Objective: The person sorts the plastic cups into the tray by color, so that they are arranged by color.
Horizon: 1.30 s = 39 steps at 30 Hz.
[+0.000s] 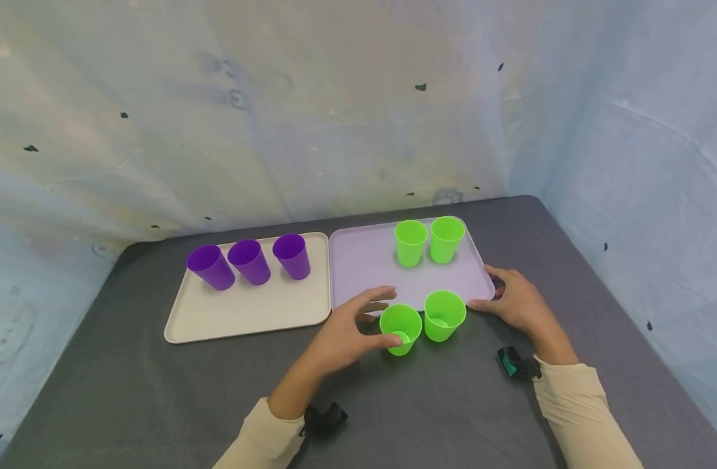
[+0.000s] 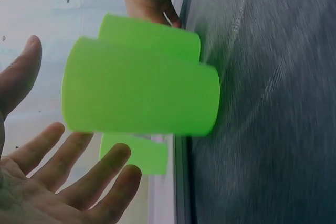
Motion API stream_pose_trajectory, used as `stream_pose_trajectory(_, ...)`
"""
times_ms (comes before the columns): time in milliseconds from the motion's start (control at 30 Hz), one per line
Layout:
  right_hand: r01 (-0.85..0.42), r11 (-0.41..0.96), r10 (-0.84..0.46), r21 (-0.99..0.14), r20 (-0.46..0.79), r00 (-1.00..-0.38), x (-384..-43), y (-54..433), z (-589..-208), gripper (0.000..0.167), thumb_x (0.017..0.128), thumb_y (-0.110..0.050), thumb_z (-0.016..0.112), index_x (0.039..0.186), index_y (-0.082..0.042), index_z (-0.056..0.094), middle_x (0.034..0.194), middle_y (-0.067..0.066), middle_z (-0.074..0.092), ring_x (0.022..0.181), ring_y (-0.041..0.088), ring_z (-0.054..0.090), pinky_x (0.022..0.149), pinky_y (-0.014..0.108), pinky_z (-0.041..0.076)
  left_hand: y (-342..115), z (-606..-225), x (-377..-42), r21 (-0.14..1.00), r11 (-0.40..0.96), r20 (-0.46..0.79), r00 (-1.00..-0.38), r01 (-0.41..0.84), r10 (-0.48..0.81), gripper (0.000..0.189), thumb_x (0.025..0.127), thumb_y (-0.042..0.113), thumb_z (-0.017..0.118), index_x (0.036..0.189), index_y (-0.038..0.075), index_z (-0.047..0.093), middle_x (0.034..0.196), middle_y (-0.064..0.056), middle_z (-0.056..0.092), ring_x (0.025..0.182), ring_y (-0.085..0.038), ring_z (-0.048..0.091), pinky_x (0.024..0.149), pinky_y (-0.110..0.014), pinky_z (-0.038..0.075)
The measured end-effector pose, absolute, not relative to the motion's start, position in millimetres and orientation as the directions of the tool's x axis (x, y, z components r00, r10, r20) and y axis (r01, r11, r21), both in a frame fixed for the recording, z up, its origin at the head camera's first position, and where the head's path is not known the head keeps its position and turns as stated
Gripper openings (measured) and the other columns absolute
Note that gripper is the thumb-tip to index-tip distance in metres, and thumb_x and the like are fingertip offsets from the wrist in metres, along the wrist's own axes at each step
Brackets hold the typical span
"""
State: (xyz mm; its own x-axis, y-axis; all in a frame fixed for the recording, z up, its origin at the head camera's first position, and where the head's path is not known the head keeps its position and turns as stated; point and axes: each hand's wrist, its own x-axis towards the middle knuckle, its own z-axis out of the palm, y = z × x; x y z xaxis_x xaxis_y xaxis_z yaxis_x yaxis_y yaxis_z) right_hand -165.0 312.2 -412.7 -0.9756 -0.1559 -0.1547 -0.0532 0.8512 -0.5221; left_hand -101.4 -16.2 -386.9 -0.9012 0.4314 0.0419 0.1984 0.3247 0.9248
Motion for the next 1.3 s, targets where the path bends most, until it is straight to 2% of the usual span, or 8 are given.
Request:
stream_pose_trajectory(267, -0.060, 0.845, -0.161, -0.532, -0.145, -0.976, -165.1, 312.5, -414.1, 0.100, 0.082, -0.054, 0.076, 0.151, 0.005, 0.033, 0.130, 0.034, 0.047, 0.103, 0.038, 0.058, 0.071, 0.033, 0.047, -5.8, -391.1, -95.2, 0.893, 0.410, 0.019, -0.925, 0.187, 0.380, 0.083, 0.073, 0.035, 0.089, 0.146, 0.034, 0.048, 0.145, 0.012, 0.055, 0.133, -0.017, 0.054, 0.112, -0.040, 0.045)
stream_pose_trajectory(600, -0.059, 0.851, -0.161, -0.522, -0.152, -0.975, -165.3, 313.1, -417.2, 0.103, 0.081, -0.057, 0.076, 0.151, 0.005, 0.033, 0.130, 0.034, 0.048, 0.103, 0.039, 0.057, 0.074, 0.039, 0.049, -1.6, -399.3, -89.9, 0.891, 0.416, 0.032, -0.939, 0.182, 0.342, 0.083, 0.074, 0.034, 0.089, 0.146, 0.027, 0.049, 0.143, 0.006, 0.058, 0.129, -0.015, 0.056, 0.103, -0.032, 0.050)
stream_pose_trajectory(900, -0.053, 0.854, -0.149, -0.518, -0.146, -0.978, -165.6, 313.3, -414.8, 0.102, 0.081, -0.056, 0.076, 0.151, 0.006, 0.034, 0.128, 0.033, 0.049, 0.103, 0.039, 0.057, 0.072, 0.036, 0.048, 4.1, -400.3, -91.3, 0.892, 0.429, -0.009, -0.943, 0.143, 0.333, 0.081, 0.072, 0.037, 0.090, 0.144, 0.028, 0.052, 0.139, 0.007, 0.060, 0.117, -0.018, 0.060, 0.094, -0.032, 0.051)
stream_pose_trajectory(1300, -0.055, 0.853, -0.155, -0.519, -0.152, -0.976, -165.9, 313.1, -413.6, 0.102, 0.082, -0.056, 0.075, 0.151, 0.006, 0.033, 0.126, 0.033, 0.049, 0.100, 0.037, 0.056, 0.070, 0.032, 0.046, 2.0, -400.5, -93.7, 0.913, 0.390, -0.017, -0.943, 0.120, 0.332, 0.074, 0.073, 0.032, 0.090, 0.139, 0.029, 0.057, 0.132, -0.001, 0.064, 0.105, -0.025, 0.067, 0.085, -0.028, 0.055)
